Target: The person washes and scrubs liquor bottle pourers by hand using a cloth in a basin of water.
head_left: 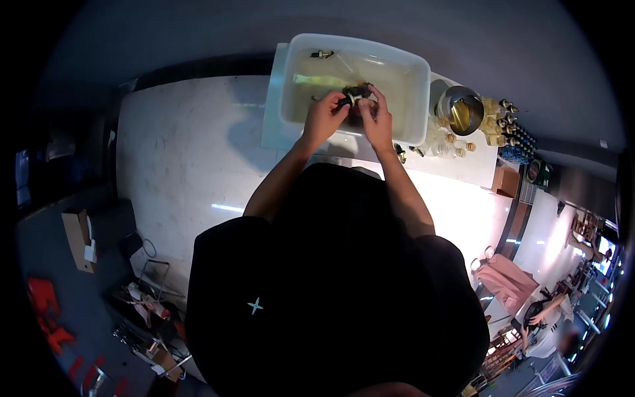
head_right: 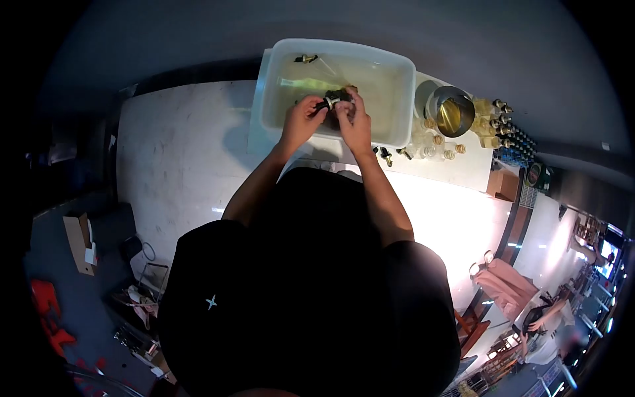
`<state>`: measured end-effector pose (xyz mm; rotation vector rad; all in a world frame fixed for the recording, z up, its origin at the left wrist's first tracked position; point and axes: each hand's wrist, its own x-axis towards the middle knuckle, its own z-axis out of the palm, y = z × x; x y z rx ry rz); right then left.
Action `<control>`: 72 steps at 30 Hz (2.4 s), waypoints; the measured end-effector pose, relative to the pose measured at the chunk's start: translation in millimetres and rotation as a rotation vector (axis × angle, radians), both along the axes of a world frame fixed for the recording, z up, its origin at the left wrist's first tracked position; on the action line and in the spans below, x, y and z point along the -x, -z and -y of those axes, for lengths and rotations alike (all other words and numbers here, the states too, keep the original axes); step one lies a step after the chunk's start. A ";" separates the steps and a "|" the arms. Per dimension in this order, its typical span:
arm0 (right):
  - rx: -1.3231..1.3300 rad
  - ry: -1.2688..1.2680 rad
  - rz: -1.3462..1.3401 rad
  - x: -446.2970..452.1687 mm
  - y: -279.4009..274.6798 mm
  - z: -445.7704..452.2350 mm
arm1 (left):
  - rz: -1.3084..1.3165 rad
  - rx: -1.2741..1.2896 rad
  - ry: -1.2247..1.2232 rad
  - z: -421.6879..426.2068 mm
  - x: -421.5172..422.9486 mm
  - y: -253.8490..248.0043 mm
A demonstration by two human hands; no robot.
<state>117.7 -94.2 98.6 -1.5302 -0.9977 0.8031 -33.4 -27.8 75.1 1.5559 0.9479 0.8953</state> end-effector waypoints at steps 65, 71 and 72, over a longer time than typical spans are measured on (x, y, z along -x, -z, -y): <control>0.601 -0.183 0.587 -62.2 103.2 152.2 | 0.222 1.125 -0.324 127.3 -33.0 111.4; 0.541 -0.243 0.577 -51.9 87.0 150.9 | 0.260 1.080 -0.336 121.0 -29.0 110.3; 0.533 -0.283 0.572 -48.6 81.4 149.2 | 0.107 0.906 -0.265 118.8 -27.5 128.1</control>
